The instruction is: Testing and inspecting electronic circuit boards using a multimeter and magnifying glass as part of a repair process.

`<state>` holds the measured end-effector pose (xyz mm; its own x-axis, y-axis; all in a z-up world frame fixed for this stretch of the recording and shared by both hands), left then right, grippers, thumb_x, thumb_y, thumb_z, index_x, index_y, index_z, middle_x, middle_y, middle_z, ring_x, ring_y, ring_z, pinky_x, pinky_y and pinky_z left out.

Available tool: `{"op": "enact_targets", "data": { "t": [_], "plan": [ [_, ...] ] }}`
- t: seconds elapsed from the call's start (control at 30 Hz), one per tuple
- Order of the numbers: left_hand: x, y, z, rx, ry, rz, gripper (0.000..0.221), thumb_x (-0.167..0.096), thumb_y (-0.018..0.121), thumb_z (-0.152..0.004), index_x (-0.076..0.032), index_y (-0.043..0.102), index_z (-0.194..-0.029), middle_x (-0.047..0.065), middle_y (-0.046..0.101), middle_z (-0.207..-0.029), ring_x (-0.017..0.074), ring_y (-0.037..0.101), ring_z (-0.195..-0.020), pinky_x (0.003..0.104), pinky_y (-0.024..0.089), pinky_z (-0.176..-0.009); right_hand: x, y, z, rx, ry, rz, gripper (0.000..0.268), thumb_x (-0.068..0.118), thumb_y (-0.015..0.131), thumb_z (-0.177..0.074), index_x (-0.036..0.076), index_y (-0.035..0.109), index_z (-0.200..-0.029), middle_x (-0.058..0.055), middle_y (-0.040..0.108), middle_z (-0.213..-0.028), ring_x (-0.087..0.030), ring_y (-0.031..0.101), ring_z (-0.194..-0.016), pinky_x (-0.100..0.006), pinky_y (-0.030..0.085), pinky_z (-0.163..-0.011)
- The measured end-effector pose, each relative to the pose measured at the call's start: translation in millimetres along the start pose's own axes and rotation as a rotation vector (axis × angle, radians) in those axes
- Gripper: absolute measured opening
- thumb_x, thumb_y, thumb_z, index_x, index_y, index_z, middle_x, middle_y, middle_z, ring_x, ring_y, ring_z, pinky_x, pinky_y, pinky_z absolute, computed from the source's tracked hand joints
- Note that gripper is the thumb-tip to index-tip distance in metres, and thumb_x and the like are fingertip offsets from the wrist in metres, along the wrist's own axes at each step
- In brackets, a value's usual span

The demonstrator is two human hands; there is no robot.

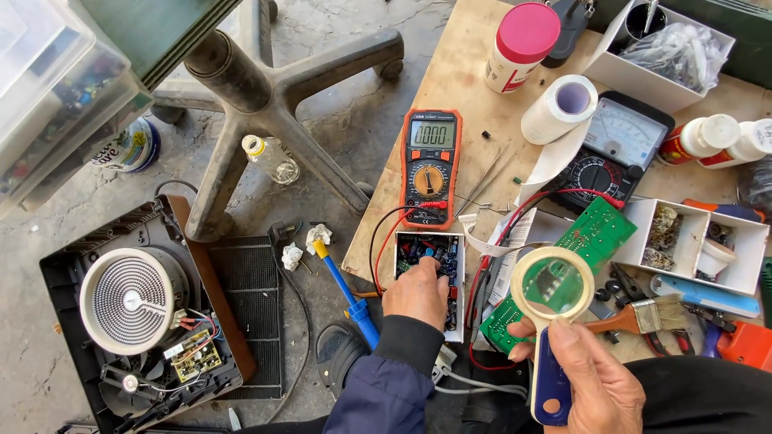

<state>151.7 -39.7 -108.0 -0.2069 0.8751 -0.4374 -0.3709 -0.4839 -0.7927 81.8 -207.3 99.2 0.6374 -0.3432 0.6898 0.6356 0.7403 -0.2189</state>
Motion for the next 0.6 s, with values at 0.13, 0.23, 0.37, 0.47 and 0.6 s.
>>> {"op": "enact_targets", "data": {
  "t": [0.13,0.23,0.37,0.47,0.6],
  "plan": [
    [11,-7,0,-0.009,-0.024,0.013,0.018,-0.035,0.075,-0.105,-0.019,0.07,-0.11,0.008,0.079,-0.1,0.0406,0.075,-0.09,0.061,0.059,-0.067,-3,-1,-1,0.0,0.001,0.005,0.038,0.017,0.061,-0.114,-0.016,0.079,-0.122,-0.028,0.079,-0.108,-0.039,0.066,-0.085,-0.043,0.052,-0.083],
    [9,-14,-1,-0.004,-0.061,0.066,0.019,-0.036,0.075,-0.104,-0.019,0.069,-0.11,0.009,0.08,-0.101,0.0409,0.074,-0.089,0.06,0.058,-0.071,-4,-2,-4,0.006,-0.061,-0.035,0.037,0.015,0.06,-0.113,-0.016,0.077,-0.125,-0.03,0.079,-0.107,-0.039,0.065,-0.081,-0.042,0.053,-0.083],
    [1,-14,-8,-0.074,0.002,0.183,0.021,-0.037,0.067,-0.106,-0.021,0.068,-0.12,0.007,0.081,-0.103,0.0381,0.075,-0.091,0.058,0.057,-0.068,-5,-1,-2,0.005,-0.021,0.047,0.039,0.021,0.061,-0.115,-0.012,0.079,-0.123,-0.024,0.081,-0.11,-0.035,0.068,-0.086,-0.039,0.05,-0.08],
    [-4,-3,-20,-0.105,0.048,0.22,0.024,-0.034,0.066,-0.105,-0.022,0.07,-0.125,0.006,0.083,-0.113,0.0384,0.077,-0.097,0.059,0.057,-0.07,-5,2,0,0.006,-0.045,0.052,0.038,0.02,0.06,-0.115,-0.012,0.079,-0.123,-0.025,0.08,-0.11,-0.037,0.068,-0.085,-0.04,0.049,-0.079],
    [-5,5,-29,-0.169,0.096,0.227,0.02,-0.031,0.066,-0.104,-0.022,0.074,-0.12,0.008,0.081,-0.109,0.0392,0.076,-0.094,0.06,0.057,-0.072,-6,3,1,0.004,-0.121,0.039,0.037,0.017,0.059,-0.114,-0.013,0.079,-0.122,-0.027,0.08,-0.105,-0.037,0.068,-0.08,-0.036,0.048,-0.079]
  ]
}}
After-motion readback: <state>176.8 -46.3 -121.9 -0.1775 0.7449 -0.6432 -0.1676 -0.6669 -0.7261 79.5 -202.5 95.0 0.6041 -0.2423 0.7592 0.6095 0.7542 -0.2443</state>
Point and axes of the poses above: each hand's wrist, its own z-axis away from the middle knuckle, its own y-axis out of the palm, x = y × z, the point moved 7 cm from there along -z, towards the middle knuckle
